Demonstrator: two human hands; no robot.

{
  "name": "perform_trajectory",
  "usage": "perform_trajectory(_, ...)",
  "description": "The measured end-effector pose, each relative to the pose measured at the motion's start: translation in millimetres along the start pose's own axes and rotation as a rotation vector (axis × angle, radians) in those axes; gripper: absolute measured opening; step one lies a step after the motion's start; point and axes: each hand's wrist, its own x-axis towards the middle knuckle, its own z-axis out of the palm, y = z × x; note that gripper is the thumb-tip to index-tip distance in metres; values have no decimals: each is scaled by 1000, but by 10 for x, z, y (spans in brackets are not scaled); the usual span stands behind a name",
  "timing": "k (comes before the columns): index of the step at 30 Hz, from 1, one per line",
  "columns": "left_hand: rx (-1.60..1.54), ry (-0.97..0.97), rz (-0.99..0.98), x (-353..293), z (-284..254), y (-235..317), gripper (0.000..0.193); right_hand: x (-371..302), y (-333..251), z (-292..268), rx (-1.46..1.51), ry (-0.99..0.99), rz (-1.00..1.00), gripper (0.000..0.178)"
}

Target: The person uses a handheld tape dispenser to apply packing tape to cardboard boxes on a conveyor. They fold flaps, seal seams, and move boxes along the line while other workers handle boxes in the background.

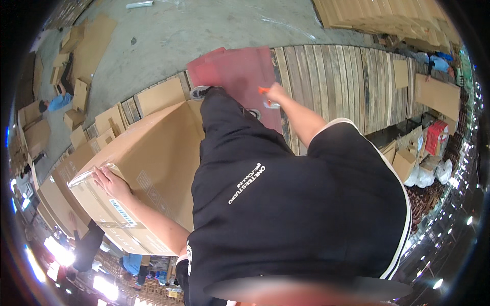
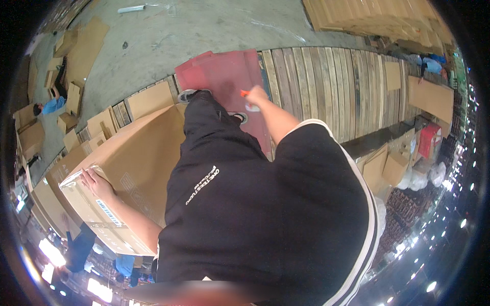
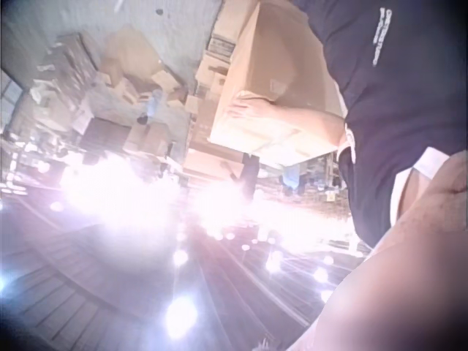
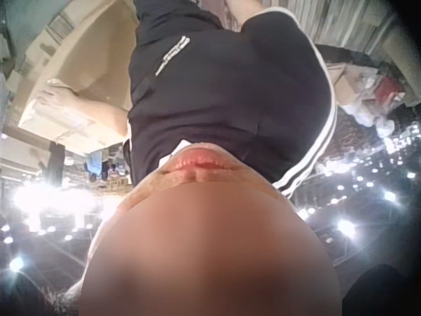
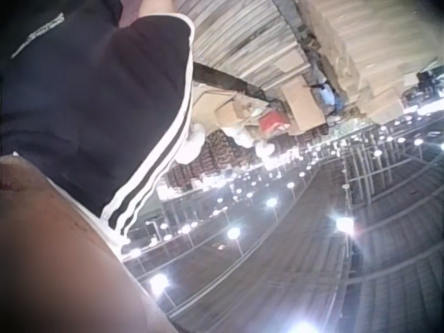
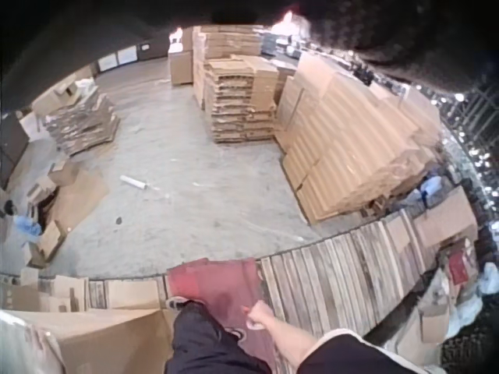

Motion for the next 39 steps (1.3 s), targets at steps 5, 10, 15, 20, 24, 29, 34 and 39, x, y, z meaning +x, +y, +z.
perform_trajectory(5,169,84,382,-166,123,5,66,-379,2176,-31,-246,-271,198,53)
perform_trajectory(10,185,29,94,-990,263,490,74,-627,3047,-418,-402,-446,49,47)
perform_trajectory(15,210,6,-45,-1643,158,952,71,-50,2214,-790,-575,-377,-115,45)
perform_trajectory(20,224,80,-64,-1789,258,1158,67,575,718,-1038,-395,-56,-325,43)
perform_trajectory(24,231,184,-66,-1909,403,1321,66,955,-488,-1240,-79,-3,-420,52)
perform_trajectory(29,269,221,-89,-2055,480,1494,67,1178,-1266,-1073,-25,-40,-513,50)
perform_trajectory(34,273,262,-127,-2149,586,1656,67,1111,-1015,-695,-227,-1,-665,40)
perform_trajectory(39,223,213,-189,-2355,665,1956,69,1191,-732,-936,-531,39,-585,65)
